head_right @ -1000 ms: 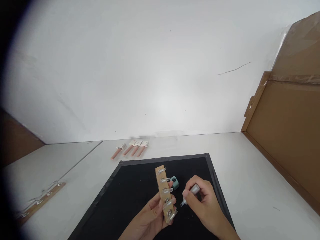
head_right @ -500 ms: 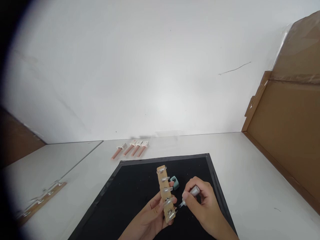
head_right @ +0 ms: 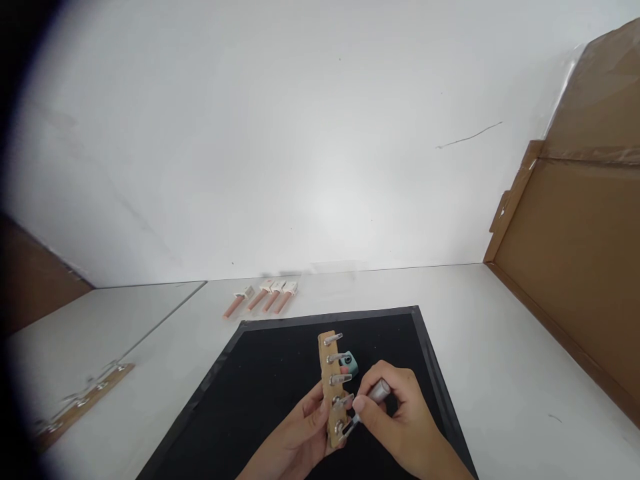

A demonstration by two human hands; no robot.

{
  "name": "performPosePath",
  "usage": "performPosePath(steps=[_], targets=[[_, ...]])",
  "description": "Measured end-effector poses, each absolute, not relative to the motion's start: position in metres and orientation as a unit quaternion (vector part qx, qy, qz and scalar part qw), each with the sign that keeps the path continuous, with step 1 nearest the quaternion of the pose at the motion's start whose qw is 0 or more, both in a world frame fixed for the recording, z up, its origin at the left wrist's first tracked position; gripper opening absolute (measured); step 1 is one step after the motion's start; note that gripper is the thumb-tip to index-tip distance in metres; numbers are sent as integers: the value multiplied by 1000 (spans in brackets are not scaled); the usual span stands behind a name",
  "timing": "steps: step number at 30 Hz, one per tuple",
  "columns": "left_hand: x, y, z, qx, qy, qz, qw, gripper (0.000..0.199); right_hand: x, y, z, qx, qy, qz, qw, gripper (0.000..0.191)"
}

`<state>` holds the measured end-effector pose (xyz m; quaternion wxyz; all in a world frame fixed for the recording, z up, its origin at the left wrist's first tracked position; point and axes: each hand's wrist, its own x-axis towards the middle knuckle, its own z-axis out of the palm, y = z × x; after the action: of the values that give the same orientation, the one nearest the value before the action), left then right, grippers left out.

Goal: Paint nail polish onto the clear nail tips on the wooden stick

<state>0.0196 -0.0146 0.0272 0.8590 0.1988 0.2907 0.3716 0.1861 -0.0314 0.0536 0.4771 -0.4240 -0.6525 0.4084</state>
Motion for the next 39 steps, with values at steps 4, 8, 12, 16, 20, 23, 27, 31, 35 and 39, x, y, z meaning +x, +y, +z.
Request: performPosePath(steps=[4, 8, 12, 16, 20, 23, 27, 31, 35, 39], targets=[[20, -14, 25, 215, 290, 364, 859, 32, 187, -32, 51, -433, -659, 403, 464, 23], [20, -13, 24, 226, 290, 359, 858, 32, 186, -31, 52, -444, -664, 404, 447, 22], [17, -14, 23, 219, 294, 358, 859, 32, 185, -29, 54, -469, -657, 383, 449, 24], [15, -15, 23, 220, 292, 360, 858, 35, 185, -30, 54, -468, -643, 365, 483, 26], [16, -13, 23, 225, 288, 363, 857, 34, 185, -32, 54, -443, -652, 378, 485, 25], [17, -13, 23, 233, 292, 359, 855, 32, 183, -32, 55, -437, -664, 380, 473, 22], [18, -13, 25, 232, 289, 357, 857, 31, 182, -31, 56, -462, -668, 364, 456, 22], [17, -15, 26, 215, 288, 364, 859, 30, 182, -30, 57, -498, -656, 335, 458, 25], [15, -16, 25, 215, 290, 365, 858, 33, 183, -29, 57, -501, -643, 318, 484, 27], [15, -15, 24, 213, 286, 368, 859, 33, 184, -31, 56, -473, -642, 337, 500, 28]])
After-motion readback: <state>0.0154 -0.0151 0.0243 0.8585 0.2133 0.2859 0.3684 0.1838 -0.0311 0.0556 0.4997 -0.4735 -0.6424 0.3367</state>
